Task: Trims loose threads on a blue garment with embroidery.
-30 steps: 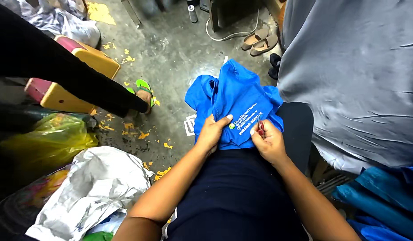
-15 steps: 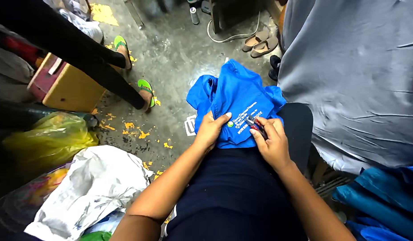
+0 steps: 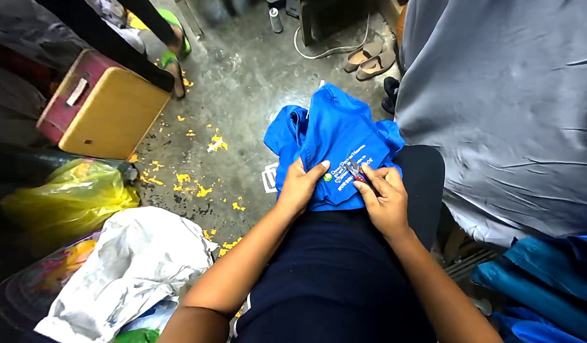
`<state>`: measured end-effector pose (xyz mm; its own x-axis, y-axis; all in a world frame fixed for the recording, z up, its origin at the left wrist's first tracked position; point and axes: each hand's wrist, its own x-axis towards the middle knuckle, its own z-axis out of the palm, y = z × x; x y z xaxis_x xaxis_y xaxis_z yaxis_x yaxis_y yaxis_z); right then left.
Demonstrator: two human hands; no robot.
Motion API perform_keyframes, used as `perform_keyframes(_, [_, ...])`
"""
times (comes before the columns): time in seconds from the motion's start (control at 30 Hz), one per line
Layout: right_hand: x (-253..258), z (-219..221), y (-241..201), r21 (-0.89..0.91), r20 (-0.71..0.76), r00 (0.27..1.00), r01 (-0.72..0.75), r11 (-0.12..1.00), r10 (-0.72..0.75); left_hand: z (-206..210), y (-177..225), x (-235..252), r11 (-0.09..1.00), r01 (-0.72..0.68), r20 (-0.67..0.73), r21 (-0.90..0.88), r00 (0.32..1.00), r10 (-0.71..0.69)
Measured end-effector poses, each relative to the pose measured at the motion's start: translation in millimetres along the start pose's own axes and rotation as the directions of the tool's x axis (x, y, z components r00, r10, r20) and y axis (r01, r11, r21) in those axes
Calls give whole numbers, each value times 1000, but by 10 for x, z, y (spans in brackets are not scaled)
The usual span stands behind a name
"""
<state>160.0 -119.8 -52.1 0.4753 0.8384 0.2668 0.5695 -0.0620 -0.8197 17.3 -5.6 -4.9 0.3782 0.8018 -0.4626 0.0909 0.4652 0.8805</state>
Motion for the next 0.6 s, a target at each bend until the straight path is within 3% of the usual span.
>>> perform_keyframes(0.47, [36, 31, 37, 66, -21, 998, 57, 996, -56, -67, 55, -3, 1000, 1, 67, 21, 998, -2])
perform_keyframes(0.6, [18, 21, 40, 178, -46, 996, 78, 981, -71, -72, 81, 17, 1000, 19, 74, 1, 997, -19])
